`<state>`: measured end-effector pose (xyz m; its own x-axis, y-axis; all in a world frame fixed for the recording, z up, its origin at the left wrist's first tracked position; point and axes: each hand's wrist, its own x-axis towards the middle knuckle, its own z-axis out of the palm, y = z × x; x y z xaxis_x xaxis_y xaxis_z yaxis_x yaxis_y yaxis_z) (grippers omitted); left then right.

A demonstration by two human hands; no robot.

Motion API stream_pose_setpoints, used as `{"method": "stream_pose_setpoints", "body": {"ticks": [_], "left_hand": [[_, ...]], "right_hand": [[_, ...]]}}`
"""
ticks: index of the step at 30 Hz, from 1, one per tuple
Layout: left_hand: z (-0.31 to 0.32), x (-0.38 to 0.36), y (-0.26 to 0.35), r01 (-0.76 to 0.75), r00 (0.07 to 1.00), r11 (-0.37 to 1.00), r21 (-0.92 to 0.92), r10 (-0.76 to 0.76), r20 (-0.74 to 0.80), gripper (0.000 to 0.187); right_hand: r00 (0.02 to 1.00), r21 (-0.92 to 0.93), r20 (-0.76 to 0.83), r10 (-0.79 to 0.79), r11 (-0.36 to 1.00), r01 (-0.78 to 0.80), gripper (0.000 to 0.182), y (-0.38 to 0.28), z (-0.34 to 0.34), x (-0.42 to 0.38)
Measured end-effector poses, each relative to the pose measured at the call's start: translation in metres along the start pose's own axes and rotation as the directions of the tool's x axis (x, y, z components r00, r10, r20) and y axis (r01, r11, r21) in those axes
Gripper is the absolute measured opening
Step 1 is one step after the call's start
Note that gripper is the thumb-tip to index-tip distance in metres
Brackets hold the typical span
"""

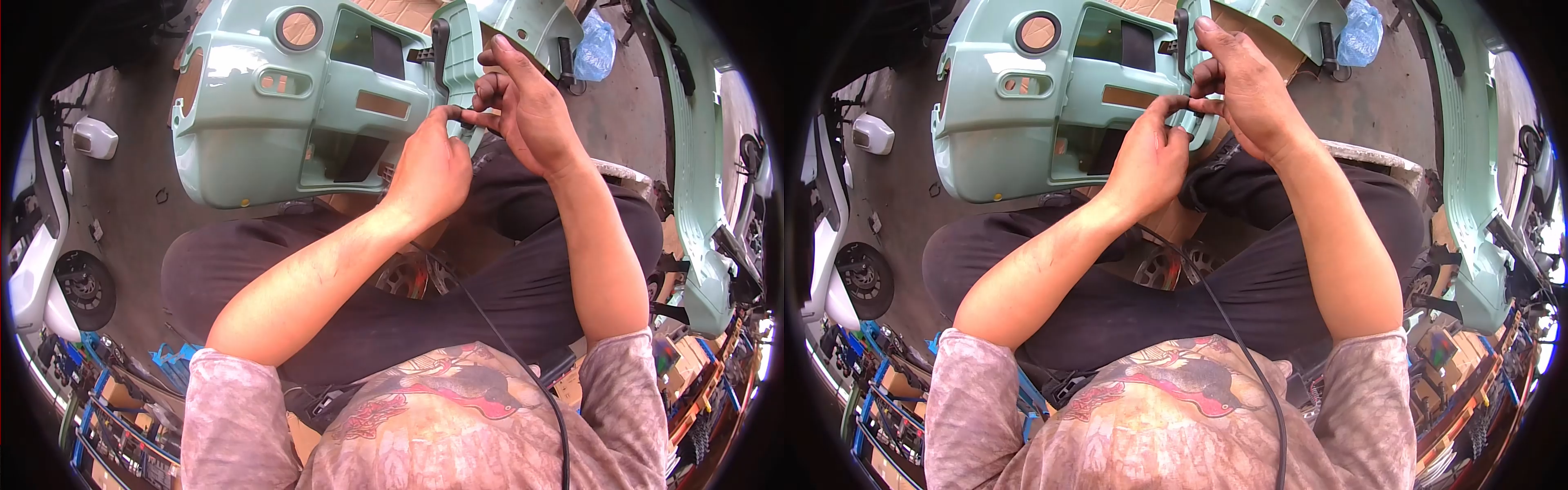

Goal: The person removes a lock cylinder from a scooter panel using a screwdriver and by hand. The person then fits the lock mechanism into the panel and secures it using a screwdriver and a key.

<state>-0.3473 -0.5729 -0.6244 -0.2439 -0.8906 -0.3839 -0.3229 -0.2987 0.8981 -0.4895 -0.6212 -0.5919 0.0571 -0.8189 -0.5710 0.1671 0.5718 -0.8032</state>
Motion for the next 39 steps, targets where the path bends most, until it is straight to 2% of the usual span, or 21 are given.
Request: {"method": "stream_pose_setpoints", "body": {"ticks": [2, 4, 8, 11, 13, 14, 16, 17, 18, 19, 20, 22, 23, 24, 26, 30, 33, 35, 39], "left_hand": [[-0.002, 0.001, 0.001, 0.05, 0.998, 0.998, -0.041, -0.049, 0.034, 0.034], [-0.004, 0.002, 0.0, 0.147, 0.988, 0.97, -0.191, -0.134, 0.079, 0.039], [-0.008, 0.001, 0.007, 0.182, 0.982, 0.938, -0.294, -0.157, 0.107, 0.038], [0.0, 0.005, -0.01, 0.1, 0.995, 0.961, -0.259, -0.096, 0.026, 0.034], [0.007, 0.013, -0.031, -0.195, 0.969, 0.98, -0.043, 0.185, -0.164, 0.031], [0.004, 0.016, -0.03, -0.194, 0.969, 0.98, -0.042, 0.185, -0.163, 0.031], [-0.005, 0.022, -0.029, -0.232, 0.967, 0.963, 0.137, 0.243, -0.073, 0.03], [-0.006, 0.025, -0.031, -0.231, 0.968, 0.963, 0.136, 0.242, -0.072, 0.03], [-0.007, 0.027, -0.032, -0.238, 0.966, 0.959, 0.152, 0.25, -0.065, 0.031], [-0.007, 0.029, -0.033, -0.246, 0.964, 0.955, 0.168, 0.258, -0.059, 0.032], [-0.007, 0.031, -0.036, -0.244, 0.964, 0.955, 0.169, 0.257, -0.061, 0.032], [-0.008, 0.034, -0.041, -0.225, 0.972, 0.967, 0.117, 0.232, -0.047, 0.032], [-0.007, 0.034, -0.041, -0.223, 0.972, 0.968, 0.115, 0.23, -0.049, 0.032], [-0.006, 0.033, -0.041, -0.215, 0.975, 0.973, 0.085, 0.219, -0.039, 0.032], [-0.006, 0.033, -0.041, -0.206, 0.977, 0.977, 0.052, 0.208, -0.036, 0.032], [-0.007, 0.034, -0.042, -0.221, 0.975, 0.974, 0.044, 0.222, -0.021, 0.029], [-0.009, 0.035, -0.042, -0.261, 0.965, 0.964, 0.047, 0.262, -0.015, 0.028], [-0.01, 0.034, -0.041, -0.249, 0.968, 0.968, 0.039, 0.25, -0.019, 0.028], [-0.011, 0.033, -0.041, -0.266, 0.964, 0.964, 0.026, 0.266, -0.026, 0.028]], "right_hand": [[1.0, -0.03, -0.004, -0.011, 0.999, 0.01, 0.043, 0.001, 0.001, 0.001], [1.0, -0.059, -0.009, -0.021, 0.998, 0.02, 0.044, 0.002, 0.002, 0.001], [0.999, -0.131, -0.007, -0.053, 0.99, 0.052, 0.044, 0.004, 0.007, -0.003], [0.998, -0.108, -0.028, -0.057, 0.993, 0.053, 0.042, 0.002, 0.007, -0.004], [0.998, -0.07, -0.041, -0.051, 0.996, 0.048, 0.04, 0.002, 0.007, -0.004], [0.993, -0.072, -0.072, -0.092, 0.994, 0.087, 0.036, 0.002, 0.006, -0.004], [0.986, -0.074, -0.104, -0.131, 0.99, 0.123, 0.031, 0.001, 0.001, -0.002], [0.964, -0.382, -0.067, -0.258, 0.899, 0.214, 0.032, 0.0, -0.004, -0.001], [0.932, -0.646, 0.009, -0.363, 0.709, 0.282, 0.032, 0.0, -0.008, -0.001], [0.913, -0.754, 0.085, -0.399, 0.574, 0.321, 0.023, 0.002, -0.011, -0.001], [0.913, -0.753, 0.087, -0.399, 0.574, 0.322, 0.023, 0.005, -0.01, -0.003], [0.896, -0.945, 0.178, -0.407, 0.185, 0.272, 0.021, 0.012, -0.007, -0.011], [0.895, -0.954, 0.2, -0.399, 0.13, 0.271, 0.019, 0.017, -0.006, -0.013], [0.896, -0.954, 0.204, -0.396, 0.126, 0.273, 0.019, 0.02, -0.005, -0.014], [0.863, -0.957, 0.248, -0.441, 0.027, 0.288, 0.018, 0.024, -0.005, -0.014], [0.845, -0.958, 0.26, -0.468, -0.014, 0.287, 0.017, 0.026, -0.005, -0.011], [0.831, -0.955, 0.272, -0.484, -0.028, 0.296, 0.016, 0.027, -0.004, -0.009], [0.833, -0.95, 0.258, -0.49, 0.03, 0.312, 0.014, 0.028, -0.005, -0.008], [0.851, -0.953, 0.24, -0.466, 0.053, 0.297, 0.014, 0.027, -0.003, -0.01]]}}
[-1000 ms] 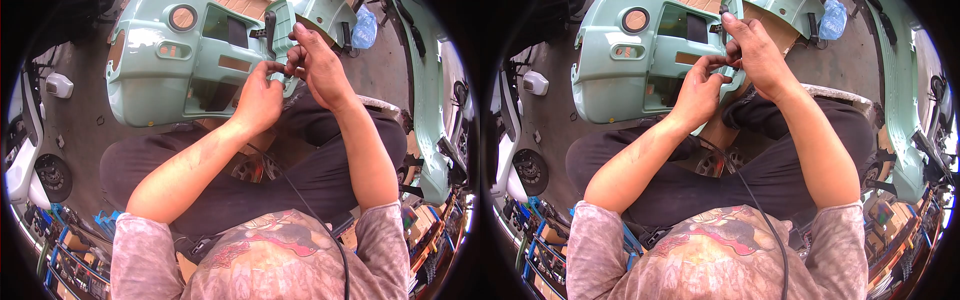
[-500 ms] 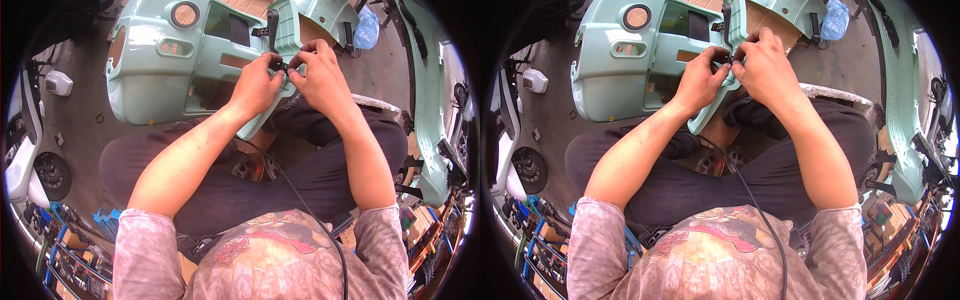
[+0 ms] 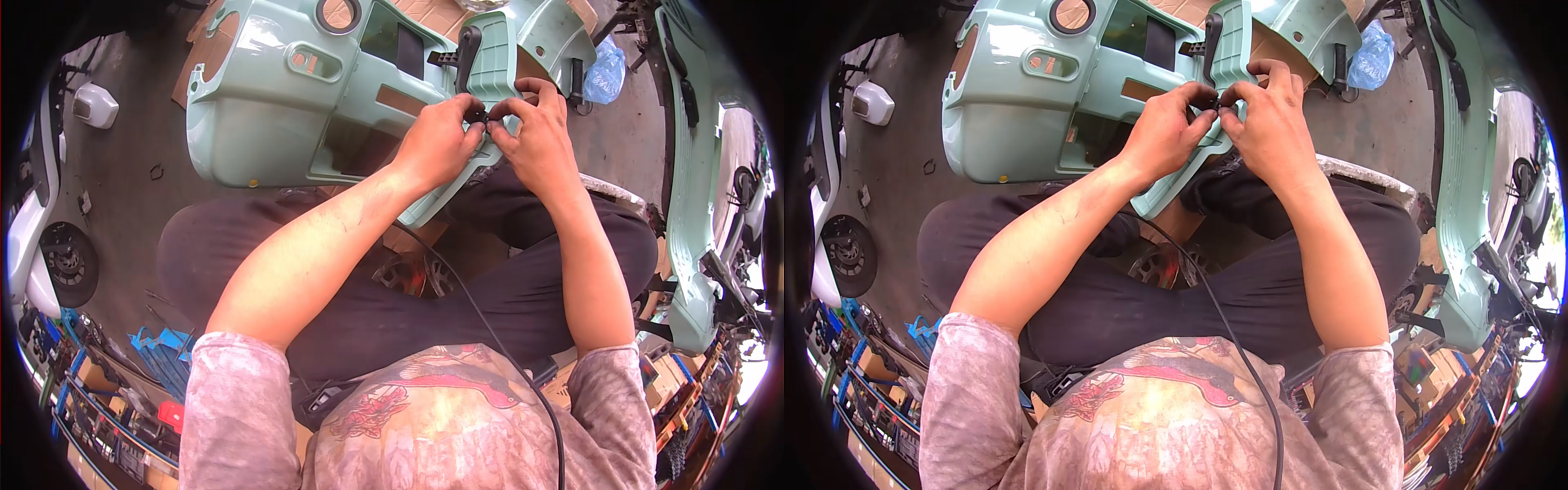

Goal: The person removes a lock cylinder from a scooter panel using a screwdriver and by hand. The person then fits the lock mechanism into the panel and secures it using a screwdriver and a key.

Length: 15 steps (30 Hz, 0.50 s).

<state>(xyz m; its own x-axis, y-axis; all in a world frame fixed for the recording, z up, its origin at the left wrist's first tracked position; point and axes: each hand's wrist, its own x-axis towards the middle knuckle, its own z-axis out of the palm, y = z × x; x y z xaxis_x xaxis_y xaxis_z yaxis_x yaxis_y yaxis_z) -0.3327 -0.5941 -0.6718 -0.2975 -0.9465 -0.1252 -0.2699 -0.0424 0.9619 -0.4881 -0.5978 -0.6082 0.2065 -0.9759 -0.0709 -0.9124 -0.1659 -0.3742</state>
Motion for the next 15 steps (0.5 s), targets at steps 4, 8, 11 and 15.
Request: {"method": "stream_pose_setpoints", "body": {"ticks": [4, 8, 11, 15], "left_hand": [[-0.001, -0.001, 0.001, 0.02, 1.0, 1.0, 0.005, -0.02, 0.01, 0.029], [0.002, 0.0, -0.003, 0.035, 0.999, 0.999, -0.014, -0.036, -0.036, 0.032], [0.008, -0.005, -0.003, 0.085, 0.991, 0.995, -0.048, -0.089, -0.099, 0.033], [0.018, -0.021, 0.015, 0.188, 0.97, 0.974, -0.125, -0.204, -0.129, 0.032]], "right_hand": [[1.0, 0.012, 0.002, 0.014, 1.0, -0.014, 0.014, 0.0, 0.001, 0.0], [0.996, 0.108, 0.087, 0.032, 0.993, -0.042, 0.013, 0.004, -0.002, 0.001], [0.992, 0.213, 0.088, 0.094, 0.971, -0.111, 0.015, 0.01, -0.003, 0.004], [0.97, 0.367, 0.179, 0.163, 0.904, -0.22, 0.017, 0.021, -0.01, 0.009]]}}
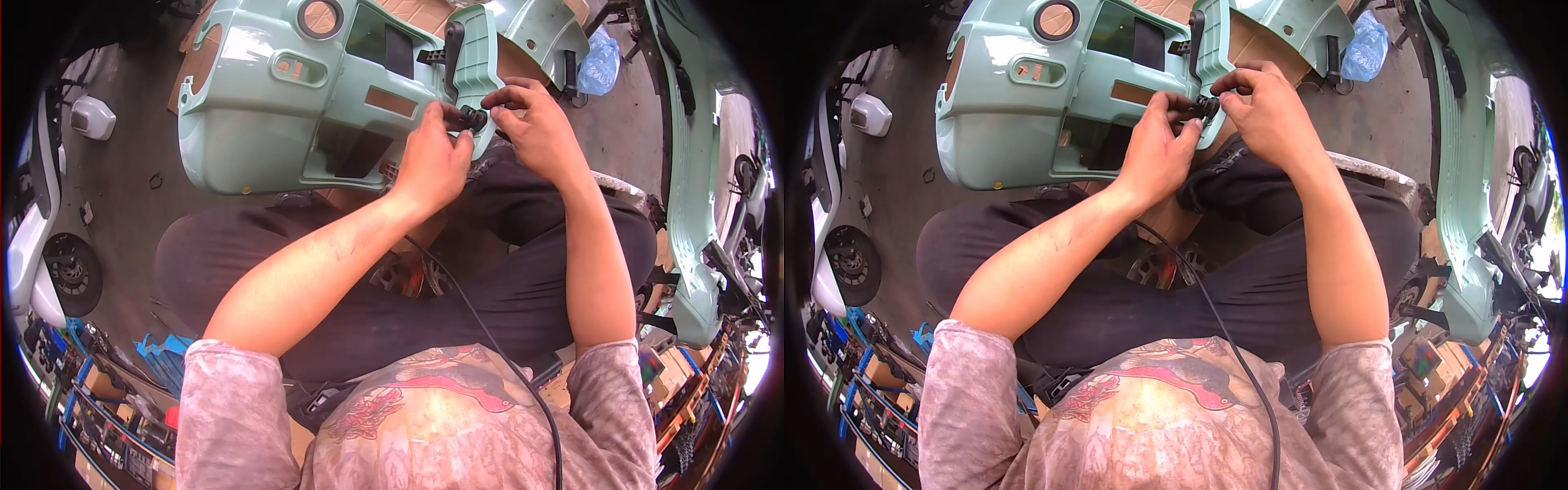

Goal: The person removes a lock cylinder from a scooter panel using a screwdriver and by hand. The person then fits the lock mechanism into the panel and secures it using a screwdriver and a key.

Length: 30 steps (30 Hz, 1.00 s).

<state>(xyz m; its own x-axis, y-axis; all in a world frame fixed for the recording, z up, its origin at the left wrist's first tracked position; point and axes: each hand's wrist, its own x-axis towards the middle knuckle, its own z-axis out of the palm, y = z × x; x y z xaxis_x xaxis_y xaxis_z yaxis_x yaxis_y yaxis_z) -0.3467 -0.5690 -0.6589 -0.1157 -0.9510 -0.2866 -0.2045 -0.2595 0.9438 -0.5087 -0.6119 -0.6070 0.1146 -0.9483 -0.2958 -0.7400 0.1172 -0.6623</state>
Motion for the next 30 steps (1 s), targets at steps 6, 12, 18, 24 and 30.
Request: {"method": "stream_pose_setpoints", "body": {"ticks": [6, 12, 18, 24, 30], "left_hand": [[0.008, -0.028, 0.01, 0.023, 1.0, 0.991, 0.129, -0.023, 0.003, 0.047], [-0.003, -0.019, 0.012, 0.067, 0.994, 0.993, 0.101, -0.076, 0.084, 0.046], [-0.01, -0.011, 0.018, 0.053, 0.98, 0.992, 0.113, -0.074, 0.186, 0.048], [-0.012, -0.011, 0.026, 0.134, 0.941, 0.99, 0.032, -0.137, 0.311, 0.055], [-0.018, -0.01, 0.044, 0.259, 0.901, 0.966, -0.003, -0.241, 0.361, 0.056]], "right_hand": [[0.982, 0.027, 0.147, 0.118, 0.992, -0.123, 0.023, -0.003, -0.002, 0.001], [0.947, 0.286, 0.23, 0.223, 0.915, -0.285, 0.031, -0.008, -0.001, -0.008], [0.975, 0.437, -0.149, 0.163, 0.896, -0.083, 0.03, -0.008, 0.0, -0.019], [0.956, 0.963, 0.224, 0.189, 0.105, -0.246, 0.026, 0.004, -0.019, -0.007], [0.951, 0.966, 0.2, 0.234, 0.114, -0.231, 0.036, -0.003, -0.006, -0.003]]}}
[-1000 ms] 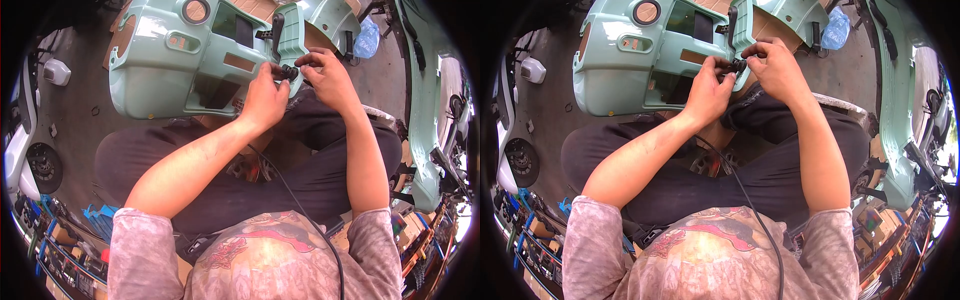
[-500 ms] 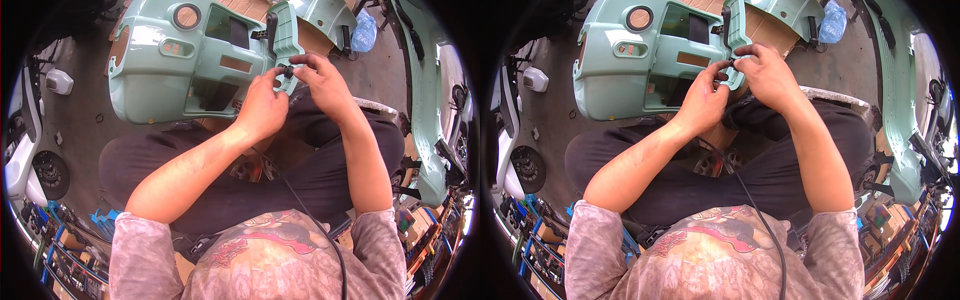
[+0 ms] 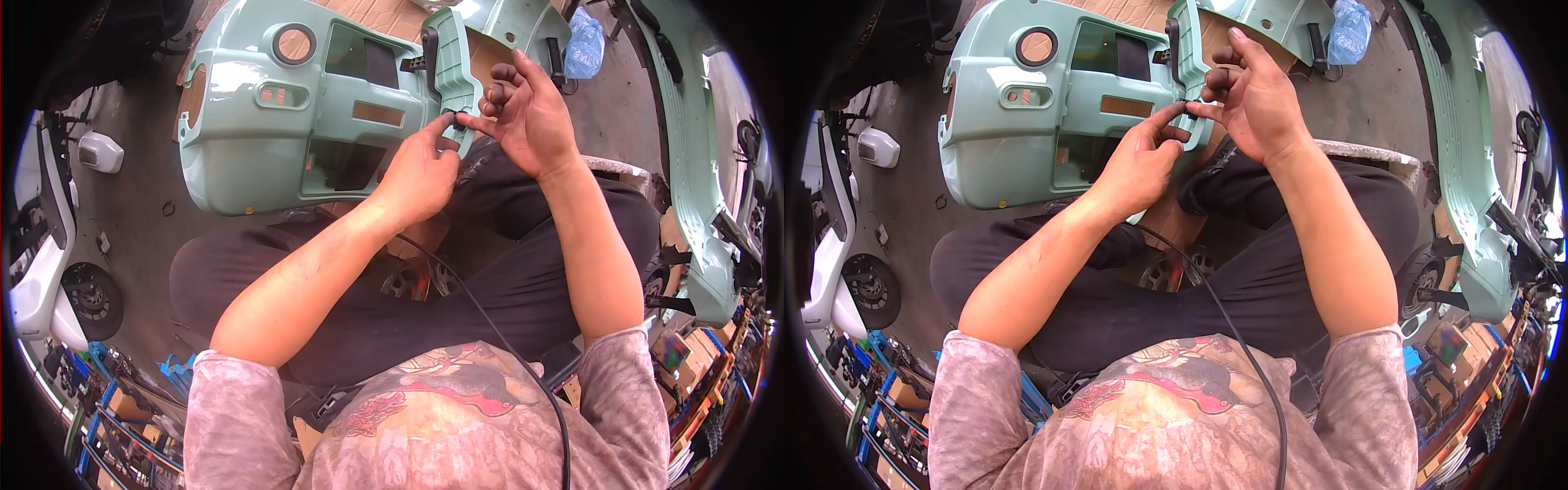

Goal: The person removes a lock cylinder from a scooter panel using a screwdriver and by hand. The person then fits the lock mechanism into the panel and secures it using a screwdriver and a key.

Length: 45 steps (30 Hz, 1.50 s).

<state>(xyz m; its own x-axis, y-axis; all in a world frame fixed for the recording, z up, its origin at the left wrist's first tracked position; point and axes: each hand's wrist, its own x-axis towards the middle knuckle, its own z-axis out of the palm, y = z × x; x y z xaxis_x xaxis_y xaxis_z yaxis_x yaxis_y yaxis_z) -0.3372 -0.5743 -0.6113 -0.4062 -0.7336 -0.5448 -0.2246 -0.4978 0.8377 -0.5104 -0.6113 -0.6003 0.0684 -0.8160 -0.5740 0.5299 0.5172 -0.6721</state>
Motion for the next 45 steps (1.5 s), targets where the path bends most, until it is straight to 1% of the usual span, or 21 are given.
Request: {"method": "stream_pose_setpoints", "body": {"ticks": [2, 3, 5, 6, 8, 9, 11, 13, 15, 18, 25, 27, 31, 33, 34, 36, 38, 40, 41, 43, 45], "left_hand": [[-0.003, 0.002, 0.001, 0.031, 0.999, 0.999, -0.015, -0.031, 0.02, 0.054], [-0.005, 0.003, 0.002, 0.031, 0.999, 0.999, -0.013, -0.031, 0.021, 0.054], [-0.009, 0.004, 0.007, 0.078, 0.996, 0.996, -0.048, -0.076, 0.044, 0.053], [-0.01, 0.003, 0.011, 0.081, 0.996, 0.996, -0.045, -0.079, 0.046, 0.053], [-0.014, 0.001, 0.021, 0.208, 0.976, 0.971, -0.121, -0.197, 0.096, 0.053], [-0.014, 0.002, 0.02, 0.202, 0.978, 0.97, -0.135, -0.192, 0.083, 0.053], [-0.017, 0.005, 0.018, 0.191, 0.981, 0.972, -0.138, -0.183, 0.069, 0.054], [-0.017, 0.006, 0.016, 0.179, 0.983, 0.974, -0.139, -0.172, 0.061, 0.054], [-0.018, 0.006, 0.015, 0.191, 0.982, 0.958, -0.215, -0.184, 0.051, 0.055], [-0.017, 0.004, 0.016, 0.196, 0.981, 0.952, -0.234, -0.188, 0.056, 0.056], [-0.016, 0.006, 0.01, 0.185, 0.983, 0.948, -0.258, -0.174, 0.062, 0.055], [-0.016, 0.002, 0.014, 0.174, 0.985, 0.941, -0.291, -0.162, 0.065, 0.053], [-0.015, 0.001, 0.012, 0.147, 0.989, 0.955, -0.256, -0.139, 0.053, 0.05], [-0.011, 0.001, 0.007, 0.11, 0.994, 0.972, -0.206, -0.108, 0.021, 0.048], [-0.011, 0.002, 0.007, 0.11, 0.994, 0.972, -0.207, -0.108, 0.021, 0.048], [-0.011, 0.002, 0.008, 0.09, 0.995, 0.992, -0.088, -0.092, -0.022, 0.046], [-0.012, 0.004, 0.007, 0.076, 0.997, 0.995, -0.059, -0.077, -0.005, 0.047], [-0.011, 0.006, 0.007, 0.061, 0.998, 0.998, -0.028, -0.061, 0.013, 0.047], [-0.01, 0.007, 0.007, 0.08, 0.997, 0.996, -0.028, -0.08, 0.017, 0.048], [-0.01, 0.007, 0.007, 0.1, 0.995, 0.995, -0.028, -0.099, 0.023, 0.048], [-0.011, 0.006, 0.011, 0.093, 0.994, 0.995, 0.028, -0.094, 0.047, 0.05]], "right_hand": [[0.999, -0.061, 0.036, -0.004, 0.998, 0.006, 0.042, -0.002, 0.004, 0.0], [0.999, -0.06, 0.035, -0.005, 0.998, 0.007, 0.042, -0.002, 0.008, 0.0], [0.999, -0.181, 0.05, -0.002, 0.983, 0.011, 0.05, 0.0, 0.015, 0.0], [0.999, -0.178, 0.047, -0.002, 0.984, 0.01, 0.05, -0.001, 0.016, 0.0], [0.998, -0.269, 0.068, -0.014, 0.963, 0.032, 0.051, -0.001, 0.018, 0.002], [0.998, -0.267, 0.069, -0.012, 0.963, 0.03, 0.051, 0.0, 0.017, 0.003], [0.994, -0.337, 0.112, 0.001, 0.941, 0.037, 0.054, 0.001, 0.016, 0.005], [0.996, -0.302, 0.093, 0.006, 0.953, 0.023, 0.055, -0.001, 0.016, 0.006], [0.997, -0.265, 0.078, 0.009, 0.964, 0.012, 0.056, -0.002, 0.017, 0.006], [0.995, -0.287, 0.101, 0.009, 0.958, 0.02, 0.057, -0.001, 0.018, 0.005], [0.997, -0.341, 0.07, -0.016, 0.939, 0.039, 0.059, 0.002, 0.018, 0.002], [0.997, -0.358, 0.072, -0.026, 0.933, 0.05, 0.06, 0.003, 0.017, 0.002], [0.996, -0.37, 0.08, -0.05, 0.926, 0.076, 0.058, 0.004, 0.015, 0.001], [0.995, -0.377, 0.082, -0.05, 0.923, 0.077, 0.057, 0.003, 0.017, 0.0], [0.995, -0.374, 0.065, -0.082, 0.922, 0.1, 0.056, 0.001, 0.019, -0.002], [0.993, -0.371, 0.049, -0.11, 0.921, 0.121, 0.056, -0.002, 0.022, -0.004], [0.997, -0.27, 0.036, -0.066, 0.96, 0.073, 0.054, -0.005, 0.022, -0.007], [0.998, -0.247, 0.046, -0.049, 0.967, 0.059, 0.054, -0.004, 0.019, -0.005], [0.998, -0.224, 0.057, -0.03, 0.974, 0.042, 0.053, -0.003, 0.018, -0.004], [0.997, -0.221, 0.07, -0.043, 0.974, 0.058, 0.053, -0.001, 0.018, -0.003], [0.995, -0.218, 0.081, -0.06, 0.973, 0.076, 0.053, 0.002, 0.016, -0.001]]}}
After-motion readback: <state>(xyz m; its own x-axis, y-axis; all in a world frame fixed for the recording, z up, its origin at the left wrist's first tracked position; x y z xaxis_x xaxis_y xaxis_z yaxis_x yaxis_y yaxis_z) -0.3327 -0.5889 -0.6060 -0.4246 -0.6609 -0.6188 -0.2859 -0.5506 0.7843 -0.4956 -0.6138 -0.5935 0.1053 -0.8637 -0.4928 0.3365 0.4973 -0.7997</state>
